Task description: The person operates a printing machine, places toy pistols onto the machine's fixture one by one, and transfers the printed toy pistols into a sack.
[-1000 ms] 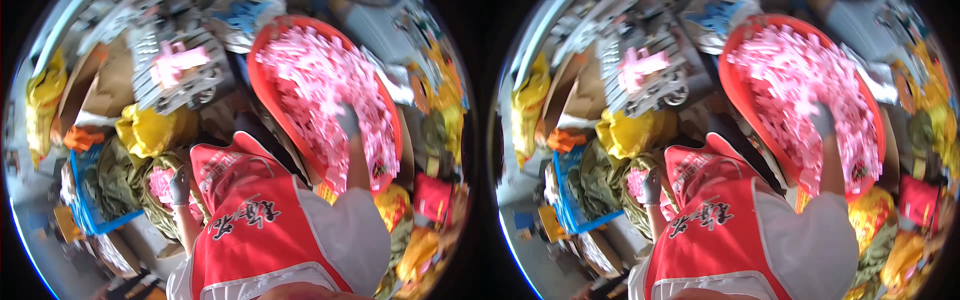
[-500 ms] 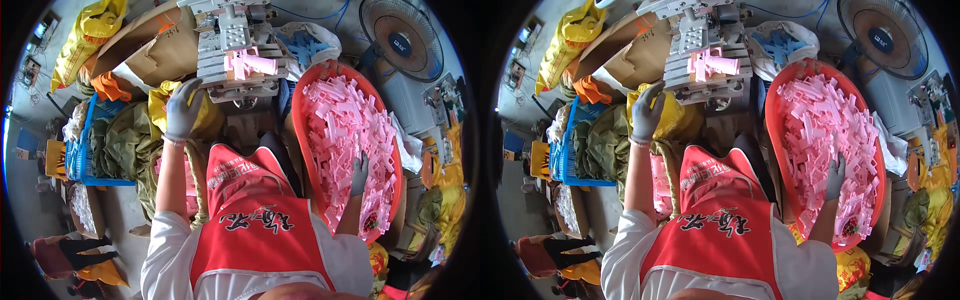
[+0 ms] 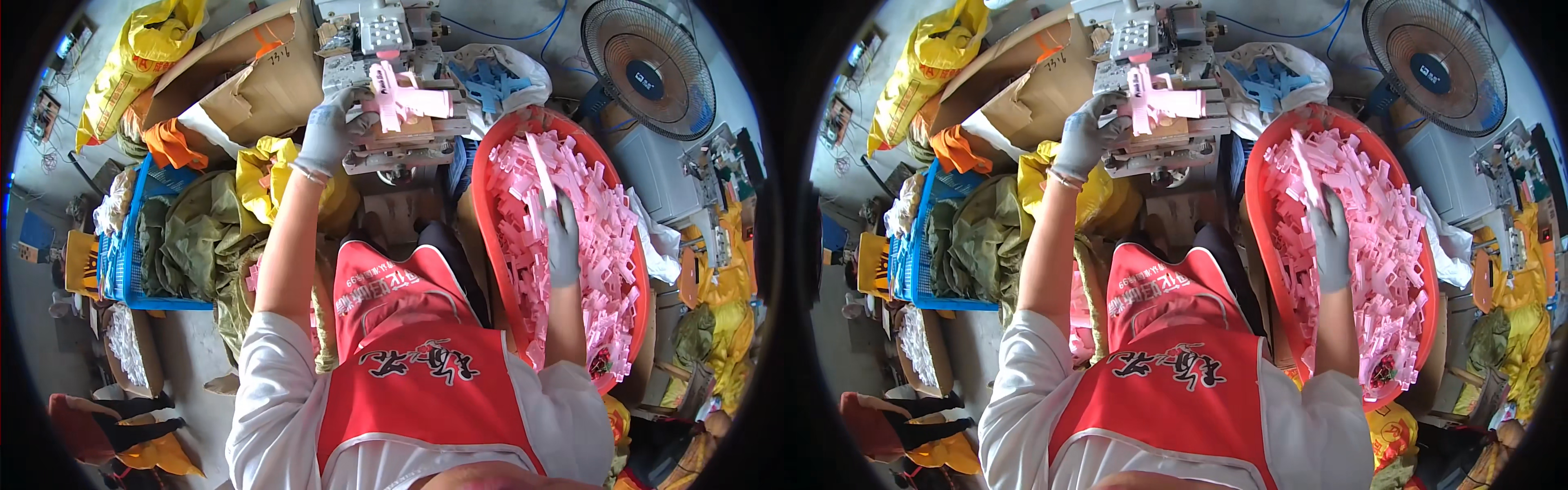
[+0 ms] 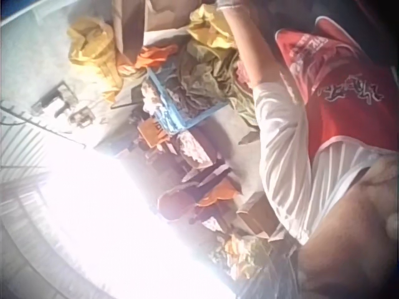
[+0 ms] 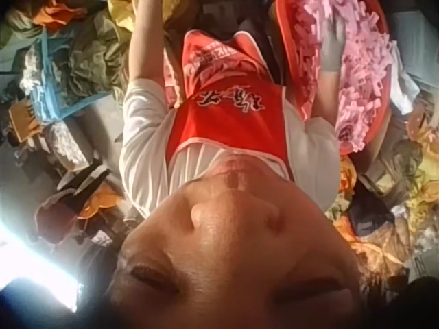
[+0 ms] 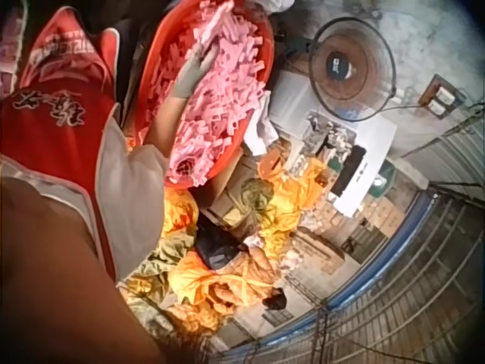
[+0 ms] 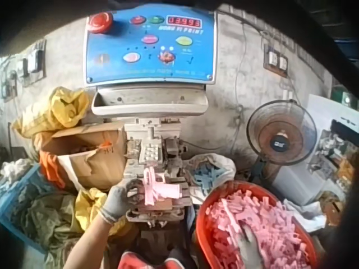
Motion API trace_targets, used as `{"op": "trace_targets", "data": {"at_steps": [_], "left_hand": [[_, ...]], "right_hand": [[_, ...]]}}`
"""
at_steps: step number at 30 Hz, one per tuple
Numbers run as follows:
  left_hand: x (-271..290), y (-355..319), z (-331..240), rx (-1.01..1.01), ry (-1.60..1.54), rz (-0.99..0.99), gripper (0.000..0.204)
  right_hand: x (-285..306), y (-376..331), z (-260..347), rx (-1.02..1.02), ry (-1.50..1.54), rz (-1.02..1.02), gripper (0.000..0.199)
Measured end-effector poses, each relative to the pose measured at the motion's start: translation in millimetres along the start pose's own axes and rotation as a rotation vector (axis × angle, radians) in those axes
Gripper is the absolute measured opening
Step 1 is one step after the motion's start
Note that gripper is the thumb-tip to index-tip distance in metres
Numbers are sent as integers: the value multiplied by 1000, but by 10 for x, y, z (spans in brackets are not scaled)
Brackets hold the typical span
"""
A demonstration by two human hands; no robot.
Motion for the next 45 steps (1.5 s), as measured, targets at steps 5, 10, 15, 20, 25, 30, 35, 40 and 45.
{"op": "trace_targets", "data": {"at_steps": [5,10,15,20,25,30,35,40,45], "left_hand": [[354,-818,213,138,75,-258,34],[776,-2289,761,519,93,-297,32],[923,-3653,1015,735,512,-76,30],[621,-4370,1278,959,272,-2,29],[46,-3328,1045,702,97,158,26],[-303,-2820,803,550,47,239,30],[-412,-2849,843,483,149,399,29],[-424,-3098,931,629,134,437,28],[-584,-3083,888,528,152,467,28]], "right_hand": [[-1077,590,476,342,-195,291,45],[-1905,939,764,743,-565,504,45],[-2126,1122,684,791,-771,626,45],[-2239,990,758,819,-986,665,47],[-2228,797,808,861,-1367,505,48],[-1831,205,837,896,-783,228,44],[-594,-161,-514,463,-917,296,25],[1612,-221,-1262,-160,-1453,-91,24],[2714,-485,-1541,-578,-1454,-110,52]]}}
Point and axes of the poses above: each hand's wrist, its own y-axis towards the middle knuckle, its own x-axis out of the back of the hand, z = x × y, the point moved 7 cm from there along y, towards the middle knuckle, and after that the axes turned 10 degrees about y, right-handed, at the moved point
